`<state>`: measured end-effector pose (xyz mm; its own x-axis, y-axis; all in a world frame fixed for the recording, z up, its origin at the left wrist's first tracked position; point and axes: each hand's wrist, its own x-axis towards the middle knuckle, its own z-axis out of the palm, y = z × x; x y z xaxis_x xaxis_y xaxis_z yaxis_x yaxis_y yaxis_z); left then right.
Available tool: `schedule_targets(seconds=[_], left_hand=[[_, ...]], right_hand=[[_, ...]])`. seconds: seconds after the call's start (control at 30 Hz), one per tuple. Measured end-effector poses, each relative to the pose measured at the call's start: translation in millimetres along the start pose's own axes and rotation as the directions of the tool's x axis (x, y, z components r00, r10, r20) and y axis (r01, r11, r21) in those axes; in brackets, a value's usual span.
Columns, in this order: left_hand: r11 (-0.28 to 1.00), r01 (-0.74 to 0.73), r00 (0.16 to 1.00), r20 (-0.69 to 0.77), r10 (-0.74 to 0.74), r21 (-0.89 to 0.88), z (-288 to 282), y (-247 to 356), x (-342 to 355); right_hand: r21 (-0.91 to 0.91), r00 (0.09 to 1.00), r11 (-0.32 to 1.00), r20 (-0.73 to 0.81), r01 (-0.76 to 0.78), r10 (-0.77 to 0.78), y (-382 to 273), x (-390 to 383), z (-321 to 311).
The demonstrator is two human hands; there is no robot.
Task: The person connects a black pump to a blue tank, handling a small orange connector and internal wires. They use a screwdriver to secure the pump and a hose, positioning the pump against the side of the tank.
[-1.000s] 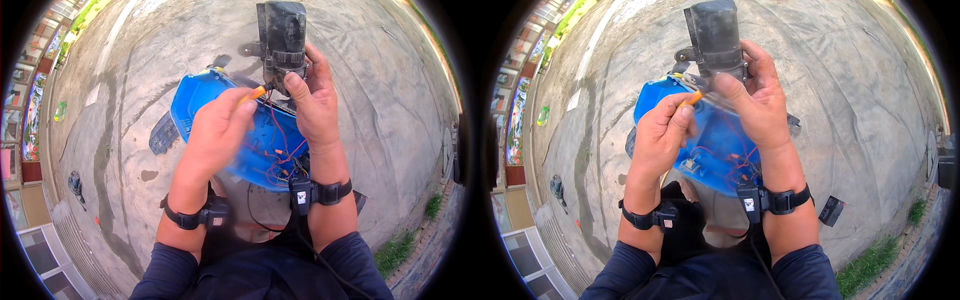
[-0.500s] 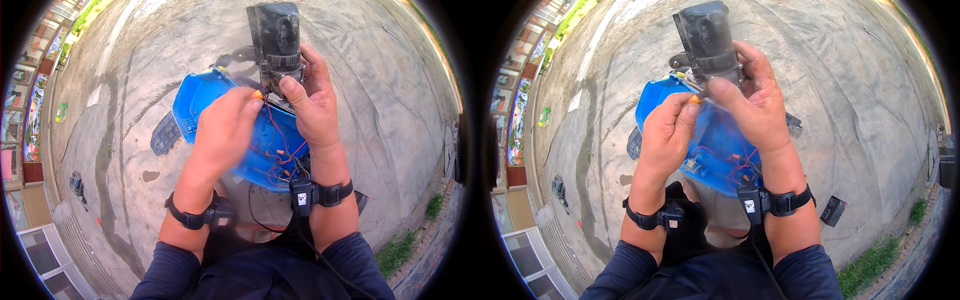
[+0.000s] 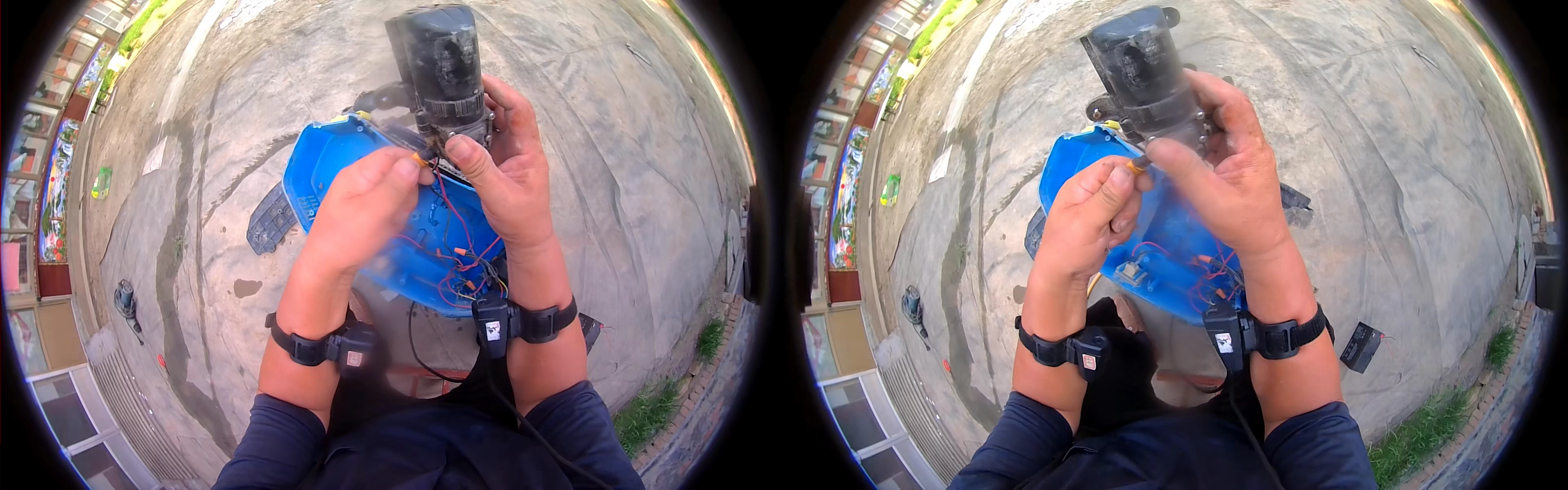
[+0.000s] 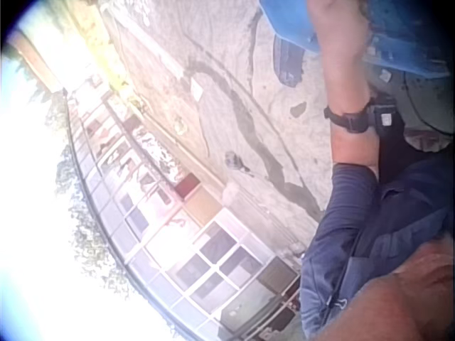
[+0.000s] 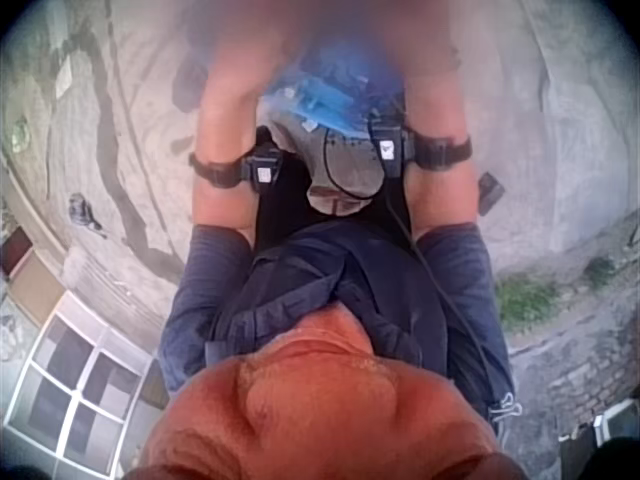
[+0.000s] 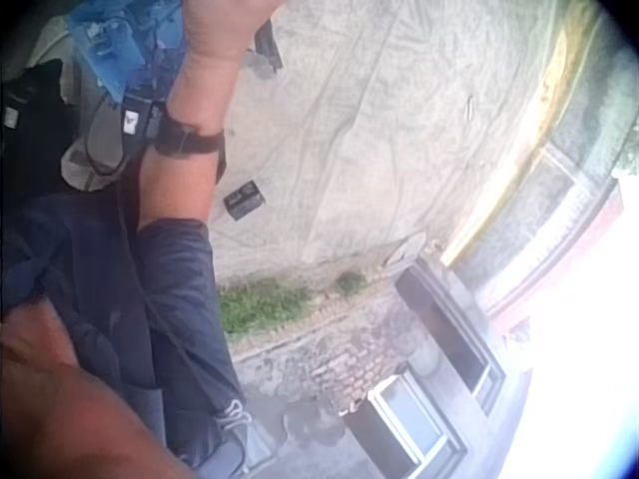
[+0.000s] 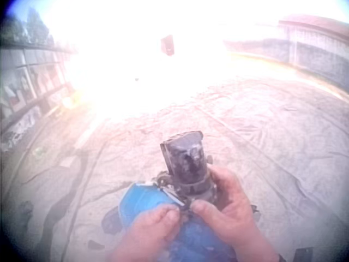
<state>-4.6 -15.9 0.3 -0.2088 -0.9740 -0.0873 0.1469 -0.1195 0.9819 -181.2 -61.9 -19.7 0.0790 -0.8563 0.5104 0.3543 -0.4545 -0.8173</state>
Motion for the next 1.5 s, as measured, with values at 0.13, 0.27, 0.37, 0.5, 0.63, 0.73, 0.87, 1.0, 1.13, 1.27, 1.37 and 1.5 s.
schedule_targets(seconds=[0.13, 0.27, 0.37, 0.5, 0.63, 0.73, 0.87, 1.0, 1.13, 1.27, 1.37, 1.5], left_hand=[[0.997, 0.037, 0.999, 0.017, -0.036, -0.071, -0.1, -1.7, 1.2], [1.000, -0.015, 0.999, -0.039, 0.014, -0.019, 4.7, -6.7, 1.8], [0.968, -0.120, 0.984, -0.106, 0.146, 0.219, 2.2, -19.2, 2.7], [0.897, -0.181, 0.962, -0.118, 0.247, 0.402, 3.7, -20.1, 4.4], [0.690, -0.251, 0.915, -0.067, 0.398, 0.678, 3.7, -19.7, 6.0], [0.593, -0.233, 0.905, -0.052, 0.422, 0.770, 6.8, -16.5, 6.2], [0.473, -0.259, 0.879, 0.002, 0.478, 0.842, 8.7, -17.0, 8.3], [0.434, -0.270, 0.888, 0.048, 0.457, 0.860, 4.4, -13.2, 6.8], [0.462, -0.271, 0.899, 0.050, 0.436, 0.845, 6.0, -10.0, 7.1], [0.495, -0.249, 0.910, 0.026, 0.415, 0.832, 4.9, -10.8, 8.1], [0.478, -0.251, 0.915, 0.046, 0.400, 0.841, 5.9, -8.1, 7.7], [0.479, -0.230, 0.918, 0.026, 0.395, 0.847, 7.4, -6.1, 8.3]], right_hand=[[-0.077, 0.999, 0.996, 0.019, 0.035, -0.034, -4.4, 1.4, -0.8], [-0.098, 1.000, 0.995, 0.009, 0.019, -0.019, -5.2, -0.7, 0.3], [-0.160, 0.999, 0.987, -0.033, 0.029, -0.035, -0.2, -1.4, 3.7], [-0.117, 0.996, 0.993, -0.085, -0.017, 0.007, -0.4, -2.0, 7.2], [-0.161, 0.997, 0.987, -0.071, -0.016, 0.005, 0.5, -1.4, 4.4], [-0.172, 0.996, 0.984, -0.078, -0.046, 0.033, 1.5, -1.3, 4.0], [-0.166, 0.994, 0.983, -0.086, -0.081, 0.068, -0.1, -1.8, 4.4], [-0.164, 0.994, 0.983, -0.082, -0.085, 0.072, -2.5, -1.0, 6.4], [-0.255, 0.997, 0.966, -0.079, -0.039, 0.020, 0.6, -1.9, 5.9], [-0.371, 0.998, 0.928, -0.050, 0.023, -0.045, 1.7, -1.7, 4.9], [-0.354, 0.999, 0.935, -0.043, -0.004, -0.012, 3.8, -2.0, 1.5], [-0.387, 1.000, 0.922, -0.005, 0.024, -0.029, 7.2, 0.8, -1.9]])
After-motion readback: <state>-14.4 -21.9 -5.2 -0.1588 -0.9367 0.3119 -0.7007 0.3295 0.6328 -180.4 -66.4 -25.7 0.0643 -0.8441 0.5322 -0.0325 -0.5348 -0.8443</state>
